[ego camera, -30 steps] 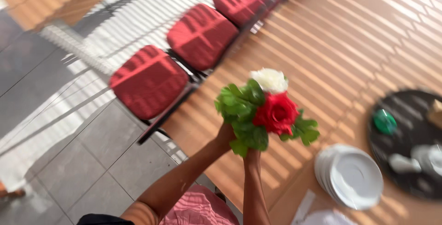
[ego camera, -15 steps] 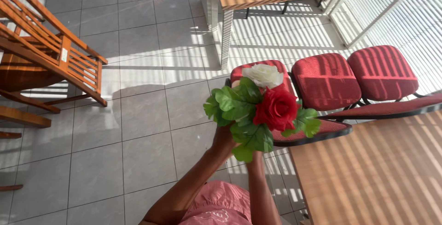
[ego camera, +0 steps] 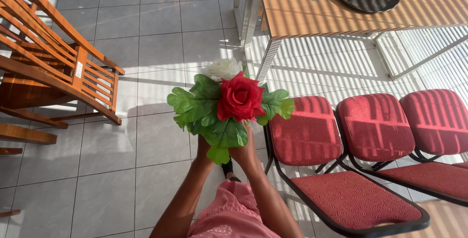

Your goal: The person carries a vase of flowers and a square plate between several tables, placing the flowers on one table and the plate on a service counter, and then moves a small cup and a round plate on the counter.

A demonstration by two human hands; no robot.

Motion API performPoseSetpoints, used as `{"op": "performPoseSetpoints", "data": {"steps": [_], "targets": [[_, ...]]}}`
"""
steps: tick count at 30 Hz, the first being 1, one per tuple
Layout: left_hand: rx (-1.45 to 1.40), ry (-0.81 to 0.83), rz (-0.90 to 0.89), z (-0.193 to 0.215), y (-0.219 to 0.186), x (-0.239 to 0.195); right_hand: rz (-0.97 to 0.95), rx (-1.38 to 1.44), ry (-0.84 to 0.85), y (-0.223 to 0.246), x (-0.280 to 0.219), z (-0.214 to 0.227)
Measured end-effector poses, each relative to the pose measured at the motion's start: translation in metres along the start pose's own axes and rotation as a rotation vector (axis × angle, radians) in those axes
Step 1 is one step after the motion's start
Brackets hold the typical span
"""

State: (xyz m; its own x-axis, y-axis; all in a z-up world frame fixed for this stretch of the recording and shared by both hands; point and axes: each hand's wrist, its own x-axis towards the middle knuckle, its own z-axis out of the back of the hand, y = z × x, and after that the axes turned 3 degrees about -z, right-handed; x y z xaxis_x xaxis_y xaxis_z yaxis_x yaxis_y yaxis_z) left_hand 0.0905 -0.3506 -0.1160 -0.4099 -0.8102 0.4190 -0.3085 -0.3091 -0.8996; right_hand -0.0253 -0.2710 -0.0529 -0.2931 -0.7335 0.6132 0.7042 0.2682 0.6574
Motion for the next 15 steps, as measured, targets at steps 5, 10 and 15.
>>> {"op": "performPoseSetpoints", "data": {"steps": [5, 10, 15], "targets": [[0.272, -0.005, -0.038, 0.033, 0.052, 0.105, -0.173, 0.026, 0.118, -0.057, 0.112, -0.060], [0.421, -0.028, -0.032, 0.074, 0.086, 0.205, -0.234, 0.038, 0.174, -0.113, 0.203, -0.122], [0.811, 0.034, -0.101, 0.116, 0.169, 0.326, -0.127, 0.043, 0.173, -0.177, 0.308, -0.177]]}}
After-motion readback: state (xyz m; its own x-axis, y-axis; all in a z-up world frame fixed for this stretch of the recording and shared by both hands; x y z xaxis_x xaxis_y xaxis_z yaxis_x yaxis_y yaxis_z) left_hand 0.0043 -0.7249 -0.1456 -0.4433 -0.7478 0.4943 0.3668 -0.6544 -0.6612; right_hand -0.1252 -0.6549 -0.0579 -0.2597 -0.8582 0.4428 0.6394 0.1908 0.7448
